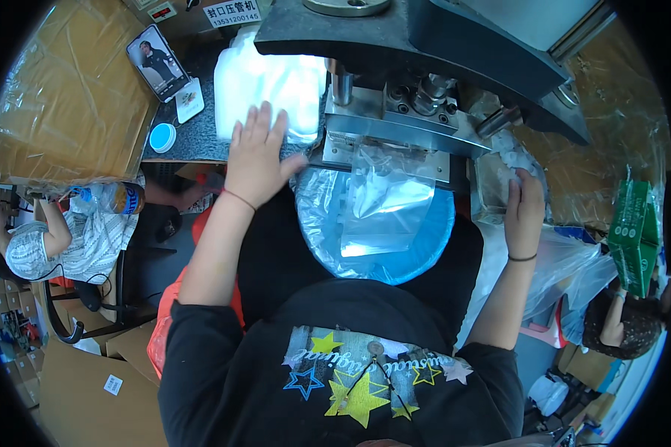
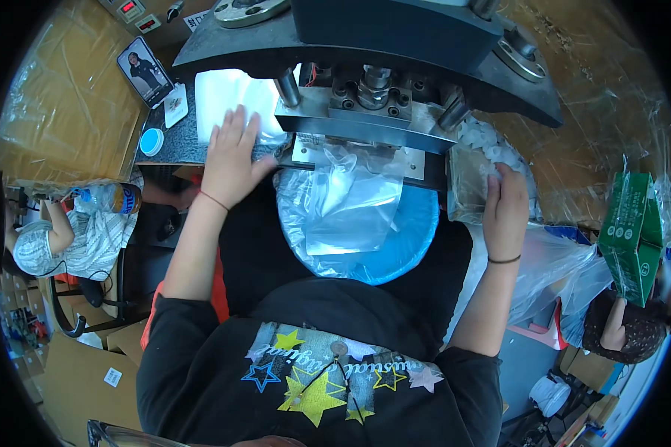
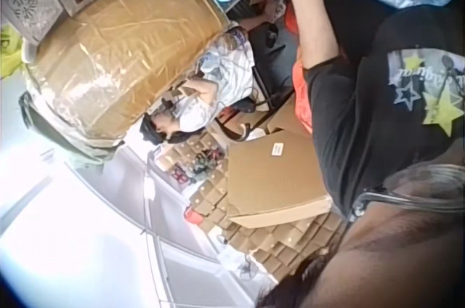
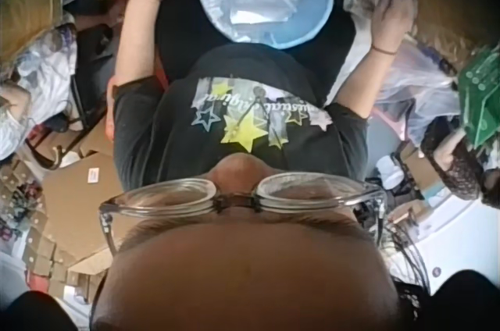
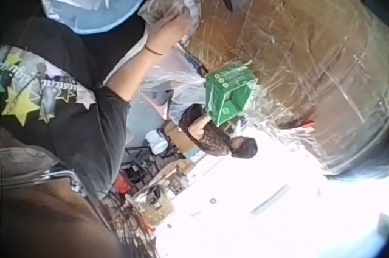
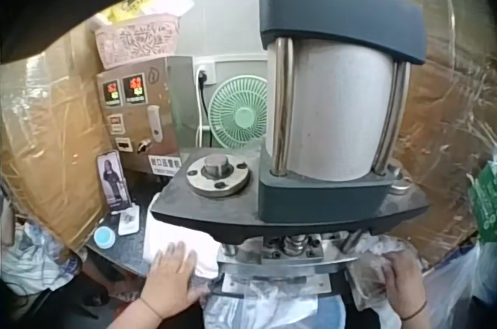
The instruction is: Sealing small items inside plastic bags using a manual heat sealing machine.
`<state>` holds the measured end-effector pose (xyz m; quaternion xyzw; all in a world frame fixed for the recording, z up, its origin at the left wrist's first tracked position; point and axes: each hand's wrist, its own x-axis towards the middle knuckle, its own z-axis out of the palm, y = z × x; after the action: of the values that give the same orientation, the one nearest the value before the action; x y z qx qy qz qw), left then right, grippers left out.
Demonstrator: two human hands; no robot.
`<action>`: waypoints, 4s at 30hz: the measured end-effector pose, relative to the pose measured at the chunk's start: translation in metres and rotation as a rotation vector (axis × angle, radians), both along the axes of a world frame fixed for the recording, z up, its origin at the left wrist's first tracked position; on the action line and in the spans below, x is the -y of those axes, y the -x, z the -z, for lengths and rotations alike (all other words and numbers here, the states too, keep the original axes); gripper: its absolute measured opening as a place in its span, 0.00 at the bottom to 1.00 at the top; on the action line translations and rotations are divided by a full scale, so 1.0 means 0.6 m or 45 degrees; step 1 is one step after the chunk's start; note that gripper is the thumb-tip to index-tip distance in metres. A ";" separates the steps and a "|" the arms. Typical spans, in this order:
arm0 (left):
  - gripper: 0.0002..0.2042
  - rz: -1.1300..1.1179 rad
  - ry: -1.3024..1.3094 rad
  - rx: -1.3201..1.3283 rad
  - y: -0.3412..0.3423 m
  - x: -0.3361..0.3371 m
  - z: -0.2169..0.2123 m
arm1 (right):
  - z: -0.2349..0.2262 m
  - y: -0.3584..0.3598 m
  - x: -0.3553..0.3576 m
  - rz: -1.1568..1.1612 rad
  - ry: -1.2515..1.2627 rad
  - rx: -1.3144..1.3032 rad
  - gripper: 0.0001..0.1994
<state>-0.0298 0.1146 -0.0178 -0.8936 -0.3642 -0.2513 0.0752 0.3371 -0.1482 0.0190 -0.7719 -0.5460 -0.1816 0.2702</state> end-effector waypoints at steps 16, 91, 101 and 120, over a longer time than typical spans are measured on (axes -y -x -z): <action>0.06 0.623 1.525 0.649 -0.045 0.177 -0.017 | -0.074 0.202 -0.101 -0.721 -0.159 -0.899 0.07; 0.20 0.446 2.115 1.035 -0.101 0.130 0.014 | 0.003 -0.012 -0.038 -0.055 0.385 -0.143 0.13; 0.10 0.272 0.190 0.199 0.028 0.051 0.006 | -0.003 0.001 -0.012 -0.001 0.034 -0.426 0.13; 0.12 0.569 1.858 0.510 -0.068 0.201 -0.028 | -0.068 0.184 -0.072 -0.836 -0.207 -1.292 0.04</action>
<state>0.0109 -0.0063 -0.0012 -0.7069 -0.2556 -0.1142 -0.6495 0.2268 -0.1053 0.0597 -0.5304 -0.5432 0.2605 0.5965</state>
